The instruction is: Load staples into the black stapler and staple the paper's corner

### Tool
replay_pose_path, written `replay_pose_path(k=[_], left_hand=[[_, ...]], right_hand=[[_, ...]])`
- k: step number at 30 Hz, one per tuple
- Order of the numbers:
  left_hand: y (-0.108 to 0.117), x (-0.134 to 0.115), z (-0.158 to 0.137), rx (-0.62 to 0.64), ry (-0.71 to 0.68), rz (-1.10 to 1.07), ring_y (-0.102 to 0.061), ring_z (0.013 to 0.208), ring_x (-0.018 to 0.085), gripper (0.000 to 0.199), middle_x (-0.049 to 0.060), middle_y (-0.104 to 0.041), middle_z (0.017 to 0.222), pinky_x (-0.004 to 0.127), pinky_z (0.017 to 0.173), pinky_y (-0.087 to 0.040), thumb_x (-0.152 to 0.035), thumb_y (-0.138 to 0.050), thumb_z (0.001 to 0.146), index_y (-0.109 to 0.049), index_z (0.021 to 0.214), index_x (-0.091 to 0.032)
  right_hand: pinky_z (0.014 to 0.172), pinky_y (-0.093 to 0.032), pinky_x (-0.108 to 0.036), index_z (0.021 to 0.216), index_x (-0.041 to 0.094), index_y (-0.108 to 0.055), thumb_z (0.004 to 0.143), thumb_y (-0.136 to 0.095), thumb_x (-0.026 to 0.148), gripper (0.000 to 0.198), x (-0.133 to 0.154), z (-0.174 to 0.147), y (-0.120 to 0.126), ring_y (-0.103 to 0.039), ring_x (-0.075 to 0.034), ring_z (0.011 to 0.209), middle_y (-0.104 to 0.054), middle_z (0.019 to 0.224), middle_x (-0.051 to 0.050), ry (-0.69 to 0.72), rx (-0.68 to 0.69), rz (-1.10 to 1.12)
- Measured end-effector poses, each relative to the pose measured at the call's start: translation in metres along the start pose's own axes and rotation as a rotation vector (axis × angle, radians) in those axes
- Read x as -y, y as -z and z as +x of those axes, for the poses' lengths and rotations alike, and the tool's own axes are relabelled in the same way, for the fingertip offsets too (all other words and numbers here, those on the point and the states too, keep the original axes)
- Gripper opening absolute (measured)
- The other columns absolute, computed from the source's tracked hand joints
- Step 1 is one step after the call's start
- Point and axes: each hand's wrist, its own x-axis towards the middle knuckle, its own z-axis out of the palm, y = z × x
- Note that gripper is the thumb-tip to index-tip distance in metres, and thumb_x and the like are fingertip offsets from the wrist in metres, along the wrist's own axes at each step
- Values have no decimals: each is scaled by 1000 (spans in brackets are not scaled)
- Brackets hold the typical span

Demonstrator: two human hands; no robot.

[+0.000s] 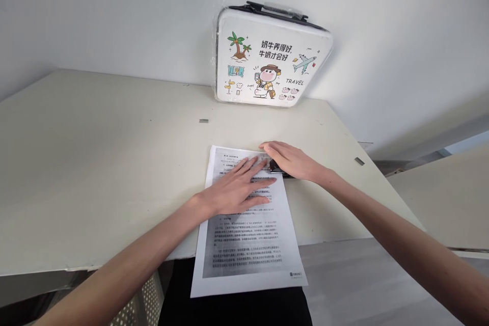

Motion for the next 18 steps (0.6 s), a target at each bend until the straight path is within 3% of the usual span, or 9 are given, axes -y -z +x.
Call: replay_pose_path(k=[6, 18], left_hand=[[1, 0, 1, -6, -11, 12, -4, 163, 32, 58, -1, -4, 178, 54, 134, -14, -61, -41, 110, -48, 160, -31], [0, -1, -1, -14, -2, 33, -5, 164, 31, 59, 0, -5, 178, 52, 134, -13, -61, -39, 110, -48, 160, -30]], right_hand=[[118, -42, -49, 131, 31, -63, 110, -23, 50, 49, 4, 2, -1, -52, -25, 144, -62, 151, -1, 53, 25, -73], [121, -40, -50, 134, 32, -63, 109, -24, 50, 50, 6, 3, 0, -51, -26, 145, -60, 153, 0, 8, 21, -61]])
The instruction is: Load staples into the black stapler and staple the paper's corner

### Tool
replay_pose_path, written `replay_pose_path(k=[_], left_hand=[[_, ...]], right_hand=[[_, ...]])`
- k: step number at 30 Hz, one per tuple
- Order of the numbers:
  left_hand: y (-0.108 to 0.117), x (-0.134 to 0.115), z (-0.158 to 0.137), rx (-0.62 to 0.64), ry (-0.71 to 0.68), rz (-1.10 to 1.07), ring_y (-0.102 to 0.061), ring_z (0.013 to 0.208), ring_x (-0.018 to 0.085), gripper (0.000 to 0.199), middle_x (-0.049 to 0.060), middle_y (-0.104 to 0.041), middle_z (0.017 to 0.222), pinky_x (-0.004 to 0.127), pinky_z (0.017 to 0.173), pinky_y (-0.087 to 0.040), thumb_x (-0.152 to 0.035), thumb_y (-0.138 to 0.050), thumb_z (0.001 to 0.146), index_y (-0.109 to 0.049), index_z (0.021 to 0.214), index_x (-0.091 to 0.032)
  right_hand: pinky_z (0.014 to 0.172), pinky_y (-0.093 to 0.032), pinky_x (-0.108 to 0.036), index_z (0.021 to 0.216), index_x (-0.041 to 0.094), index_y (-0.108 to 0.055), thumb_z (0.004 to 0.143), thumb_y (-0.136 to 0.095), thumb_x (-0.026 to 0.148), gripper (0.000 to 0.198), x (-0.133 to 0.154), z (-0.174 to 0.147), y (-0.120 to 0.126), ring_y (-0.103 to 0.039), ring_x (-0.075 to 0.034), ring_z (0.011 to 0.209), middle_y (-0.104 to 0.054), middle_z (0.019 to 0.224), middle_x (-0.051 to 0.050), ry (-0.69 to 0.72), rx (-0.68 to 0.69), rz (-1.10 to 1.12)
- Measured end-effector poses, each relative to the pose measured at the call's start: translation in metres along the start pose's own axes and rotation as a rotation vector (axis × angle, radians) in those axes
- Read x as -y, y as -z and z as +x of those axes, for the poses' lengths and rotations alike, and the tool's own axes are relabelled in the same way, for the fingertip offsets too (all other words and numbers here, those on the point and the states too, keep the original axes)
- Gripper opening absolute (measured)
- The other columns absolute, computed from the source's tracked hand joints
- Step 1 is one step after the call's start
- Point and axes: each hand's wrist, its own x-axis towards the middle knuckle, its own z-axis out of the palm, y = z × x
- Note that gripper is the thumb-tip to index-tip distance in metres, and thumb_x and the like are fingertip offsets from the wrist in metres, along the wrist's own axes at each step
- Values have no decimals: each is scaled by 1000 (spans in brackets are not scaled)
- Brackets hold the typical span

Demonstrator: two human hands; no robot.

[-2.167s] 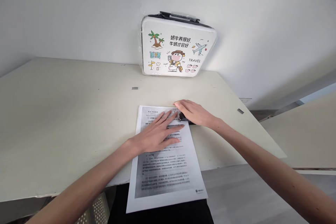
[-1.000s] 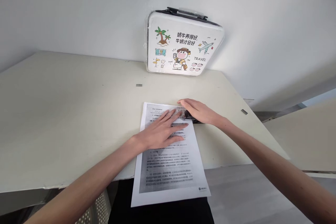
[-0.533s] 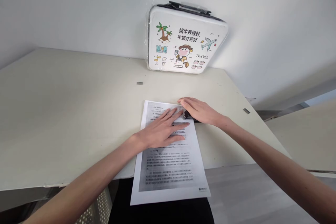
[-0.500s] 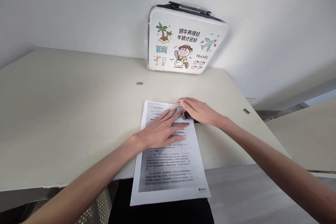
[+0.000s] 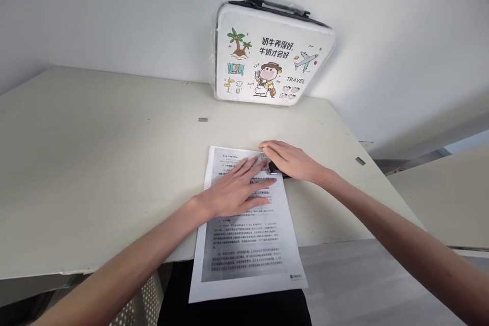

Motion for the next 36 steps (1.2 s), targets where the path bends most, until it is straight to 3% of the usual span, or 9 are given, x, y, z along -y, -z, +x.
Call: replay_pose_path(k=[14, 25, 31, 36], left_hand=[[1, -2, 0, 33, 22, -6, -2, 164, 31, 60, 2, -5, 178, 51, 134, -10, -60, -38, 110, -47, 160, -29], [-3, -2, -3, -31, 32, -42, -3, 164, 32, 57, 0, -10, 178, 56, 134, -15, -61, -41, 109, -49, 159, -34], [-5, -1, -3, -9, 57, -66, -3, 164, 32, 56, 1, -14, 178, 57, 134, -14, -59, -43, 109, -48, 159, -35], [-2, -3, -2, -4, 62, -69, -1, 164, 32, 55, 1, -14, 178, 56, 134, -14, -59, -43, 109, -49, 159, -35]], right_hand=[[117, -44, -50, 131, 31, -65, 110, -22, 44, 49, 3, 1, -3, -54, -25, 142, -61, 153, -1, 10, 0, -61], [113, -47, -48, 140, 33, -60, 110, -20, 37, 50, -2, 5, -14, -53, -25, 143, -58, 155, -2, 55, -41, -191], [109, -48, -55, 147, 30, -55, 109, -22, 36, 51, 0, 9, -27, -49, -31, 146, -50, 162, -7, 64, -74, -343], [105, -50, -57, 148, 28, -55, 109, -21, 37, 52, 2, 13, -31, -52, -35, 142, -53, 159, -10, 82, -98, -374]])
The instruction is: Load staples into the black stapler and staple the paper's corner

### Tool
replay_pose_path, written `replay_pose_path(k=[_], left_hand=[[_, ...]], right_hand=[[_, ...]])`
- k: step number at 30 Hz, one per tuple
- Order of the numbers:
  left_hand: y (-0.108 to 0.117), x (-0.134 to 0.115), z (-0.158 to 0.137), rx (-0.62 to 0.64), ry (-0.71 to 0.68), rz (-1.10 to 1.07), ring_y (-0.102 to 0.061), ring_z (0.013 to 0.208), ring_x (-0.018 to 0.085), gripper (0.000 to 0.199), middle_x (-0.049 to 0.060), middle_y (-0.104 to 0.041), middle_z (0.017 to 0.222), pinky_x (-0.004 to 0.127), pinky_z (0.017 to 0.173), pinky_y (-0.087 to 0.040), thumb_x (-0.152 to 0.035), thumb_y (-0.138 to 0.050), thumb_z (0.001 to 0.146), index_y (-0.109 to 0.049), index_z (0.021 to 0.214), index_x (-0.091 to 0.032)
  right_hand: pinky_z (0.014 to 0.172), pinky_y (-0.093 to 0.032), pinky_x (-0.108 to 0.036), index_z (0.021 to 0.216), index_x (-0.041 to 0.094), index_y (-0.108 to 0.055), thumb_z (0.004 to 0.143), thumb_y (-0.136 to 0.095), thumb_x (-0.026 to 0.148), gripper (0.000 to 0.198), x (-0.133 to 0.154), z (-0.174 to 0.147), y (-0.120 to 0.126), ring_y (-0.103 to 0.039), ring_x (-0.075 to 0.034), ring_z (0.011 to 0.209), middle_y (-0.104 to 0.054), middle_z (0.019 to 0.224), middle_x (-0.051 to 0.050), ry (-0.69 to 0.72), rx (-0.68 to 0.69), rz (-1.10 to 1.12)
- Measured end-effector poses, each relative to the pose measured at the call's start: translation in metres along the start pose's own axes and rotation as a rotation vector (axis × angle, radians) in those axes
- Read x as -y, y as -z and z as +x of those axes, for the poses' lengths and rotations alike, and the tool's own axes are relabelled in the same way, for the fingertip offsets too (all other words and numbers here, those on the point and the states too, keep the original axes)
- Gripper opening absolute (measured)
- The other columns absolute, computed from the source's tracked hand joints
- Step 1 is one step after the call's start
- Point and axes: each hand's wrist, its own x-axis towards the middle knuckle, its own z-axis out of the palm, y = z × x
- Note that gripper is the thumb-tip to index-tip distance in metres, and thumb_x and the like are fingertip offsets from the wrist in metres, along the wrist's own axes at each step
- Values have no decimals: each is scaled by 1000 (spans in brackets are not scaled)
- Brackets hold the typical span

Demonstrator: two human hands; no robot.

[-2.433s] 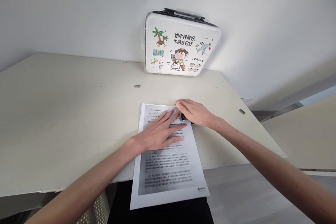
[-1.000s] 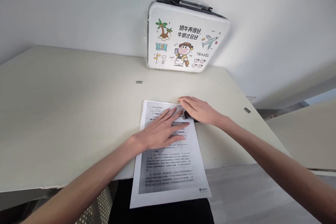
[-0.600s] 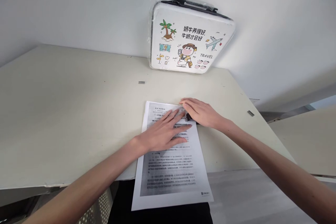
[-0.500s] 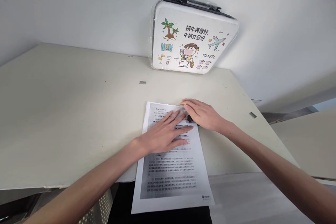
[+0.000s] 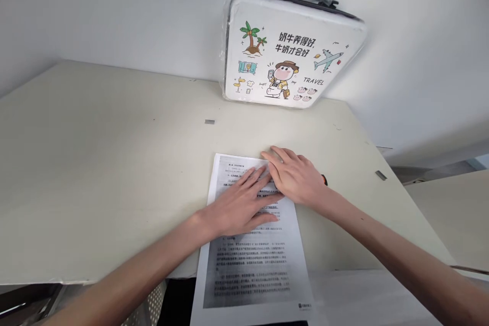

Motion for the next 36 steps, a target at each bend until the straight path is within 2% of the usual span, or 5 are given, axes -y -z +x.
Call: replay_pose_path(k=[7, 14, 25, 30, 36], left_hand=[[9, 1, -8, 16, -7, 45, -6, 164, 31, 56, 1, -10, 177, 54, 134, -16, -58, -41, 110, -46, 160, -32], [29, -1, -23, 11, 5, 133, -13, 164, 29, 52, -2, -19, 176, 53, 134, -19, -54, -43, 111, -48, 159, -34], [50, -43, -142, 100, 205, 246, -24, 161, 33, 67, -7, -24, 174, 58, 129, -32, -53, -54, 106, -24, 166, -46], [29, -45, -77, 119, 146, 275, -16, 163, 34, 69, -4, -17, 176, 62, 131, -18, -58, -49, 107, -21, 168, -43], [-19, -48, 61, 79, 89, 210, -16, 163, 37, 65, 7, -27, 175, 69, 129, -10, -66, -43, 106, -46, 161, -31]], right_hand=[[113, -48, -44, 131, 31, -64, 112, -21, 45, 49, -22, -28, 17, -61, -25, 133, -67, 143, -3, 18, -112, 421], [89, -58, -46, 125, 26, -61, 102, -55, 54, 37, -65, -84, -16, -71, -30, 106, -74, 121, -9, -7, -249, 379], [62, -57, -37, 113, 28, -68, 94, -65, 62, 39, -89, -154, -25, -70, -27, 83, -77, 102, -7, -305, -473, 622], [44, -49, -32, 114, 29, -69, 93, -66, 60, 37, -79, -175, -12, -69, -27, 83, -76, 105, -8, -290, -516, 706], [74, -58, -37, 115, 25, -67, 97, -65, 53, 33, -70, -176, 11, -69, -26, 87, -76, 105, -8, -283, -660, 640]])
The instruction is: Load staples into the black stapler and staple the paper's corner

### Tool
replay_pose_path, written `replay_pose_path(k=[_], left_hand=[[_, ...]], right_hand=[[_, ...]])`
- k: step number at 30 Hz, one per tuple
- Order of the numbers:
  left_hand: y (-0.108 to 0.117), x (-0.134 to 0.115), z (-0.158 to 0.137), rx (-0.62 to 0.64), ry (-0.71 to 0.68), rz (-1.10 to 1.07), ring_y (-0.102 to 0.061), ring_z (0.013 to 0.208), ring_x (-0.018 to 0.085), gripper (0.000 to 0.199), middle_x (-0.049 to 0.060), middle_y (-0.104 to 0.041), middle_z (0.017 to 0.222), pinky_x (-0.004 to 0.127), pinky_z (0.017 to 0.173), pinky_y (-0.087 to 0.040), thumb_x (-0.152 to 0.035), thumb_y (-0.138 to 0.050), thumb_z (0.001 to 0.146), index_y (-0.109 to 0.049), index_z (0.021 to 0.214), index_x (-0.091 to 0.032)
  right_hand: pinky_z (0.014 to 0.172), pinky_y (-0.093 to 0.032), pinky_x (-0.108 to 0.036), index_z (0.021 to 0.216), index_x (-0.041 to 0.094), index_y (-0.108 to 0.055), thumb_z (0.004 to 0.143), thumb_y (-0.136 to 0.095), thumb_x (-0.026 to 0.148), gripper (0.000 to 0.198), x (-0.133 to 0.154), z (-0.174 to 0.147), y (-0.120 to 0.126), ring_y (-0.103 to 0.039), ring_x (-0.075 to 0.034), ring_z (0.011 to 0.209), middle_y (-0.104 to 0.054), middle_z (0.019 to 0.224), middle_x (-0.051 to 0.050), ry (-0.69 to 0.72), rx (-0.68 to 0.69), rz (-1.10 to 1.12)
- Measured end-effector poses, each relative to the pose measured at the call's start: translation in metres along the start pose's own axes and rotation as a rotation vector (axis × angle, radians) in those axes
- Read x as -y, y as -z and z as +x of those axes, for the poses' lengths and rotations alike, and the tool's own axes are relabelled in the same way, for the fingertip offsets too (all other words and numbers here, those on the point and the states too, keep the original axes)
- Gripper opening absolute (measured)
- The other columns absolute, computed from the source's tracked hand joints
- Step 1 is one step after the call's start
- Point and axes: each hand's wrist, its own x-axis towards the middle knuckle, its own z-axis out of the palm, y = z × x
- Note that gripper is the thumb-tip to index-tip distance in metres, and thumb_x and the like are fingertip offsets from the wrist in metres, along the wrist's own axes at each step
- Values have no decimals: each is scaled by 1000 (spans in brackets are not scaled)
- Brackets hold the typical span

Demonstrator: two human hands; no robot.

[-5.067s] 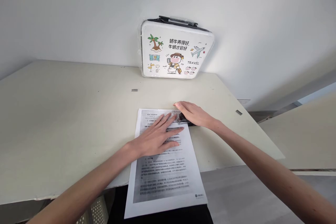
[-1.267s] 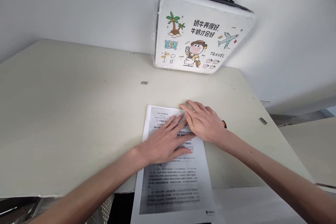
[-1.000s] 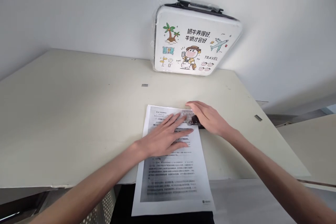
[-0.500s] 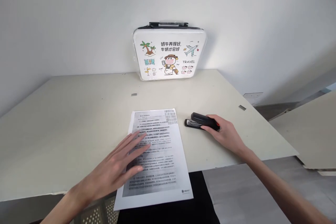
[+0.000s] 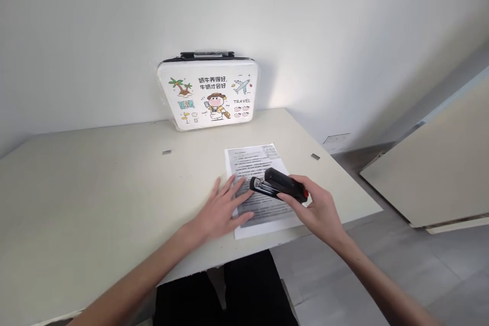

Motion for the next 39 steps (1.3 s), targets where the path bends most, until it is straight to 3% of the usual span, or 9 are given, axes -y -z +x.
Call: replay_pose_path(k=[4, 8, 13, 17, 20, 23, 26, 33, 39], left_hand=[[-20, -24, 69, -66, -25, -86, -24, 161, 39, 61, 9, -44, 167, 75, 125, -13, -65, -49, 104, -55, 153, -31], [-26, -30, 89, -163, -68, -159, -36, 156, 31, 53, 9, -50, 163, 63, 130, -16, -57, -39, 110, -58, 149, -28], [-9, 27, 47, -182, -74, -316, -31, 159, 28, 58, 11, -45, 166, 53, 131, -25, -52, -42, 109, -49, 157, -20], [19, 92, -11, -292, 168, -512, -56, 143, 29, 51, 8, -62, 151, 47, 125, -37, -55, -48, 106, -64, 143, -24], [36, 122, -42, -410, 404, -680, -66, 127, 31, 47, 9, -72, 136, 46, 116, -47, -60, -54, 102, -72, 126, -25], [41, 130, -53, -562, 509, -866, -70, 119, 29, 45, 10, -76, 123, 43, 112, -49, -62, -57, 100, -73, 113, -23], [39, 127, -52, -601, 518, -930, -71, 111, 27, 42, 10, -77, 114, 41, 108, -50, -60, -60, 98, -73, 107, -21], [32, 124, -47, -635, 581, -928, -70, 110, 26, 33, 9, -75, 110, 38, 100, -51, -52, -60, 98, -70, 107, -21], [34, 121, -46, -756, 681, -877, -67, 116, 26, 31, 9, -73, 119, 39, 104, -48, -48, -57, 101, -69, 110, -22]], right_hand=[[73, -56, -35, 115, 26, -67, 97, -65, 53, 33, 5, 10, 1, -66, -23, 82, -75, 102, -6, -47, -74, -19], [72, -54, -34, 118, 25, -67, 96, -65, 54, 36, 3, 22, -4, -65, -22, 82, -74, 102, -6, -86, -116, -1], [75, -54, -35, 118, 23, -67, 95, -64, 55, 39, -3, 45, -29, -67, -25, 87, -76, 104, -7, -105, -65, 33], [82, -53, -38, 116, 24, -69, 91, -70, 51, 37, -3, 72, -74, -70, -27, 92, -78, 105, -7, -39, 78, 111], [86, -53, -39, 115, 26, -70, 91, -72, 45, 31, 7, 95, -116, -72, -27, 96, -79, 108, -5, 36, 241, 140], [89, -53, -38, 116, 27, -71, 91, -72, 41, 29, 17, 111, -152, -72, -26, 99, -79, 111, -4, 95, 342, 181], [93, -53, -38, 119, 27, -70, 91, -73, 42, 32, 20, 114, -171, -72, -25, 104, -78, 115, -4, 127, 382, 240], [109, -50, -42, 127, 27, -66, 110, -35, 53, 43, 7, 107, -173, -68, -24, 122, -75, 125, -6, -31, 320, 374], [111, -50, -44, 128, 26, -62, 111, -34, 51, 41, 6, 106, -182, -67, -23, 123, -72, 130, -9, -4, 266, 357]])
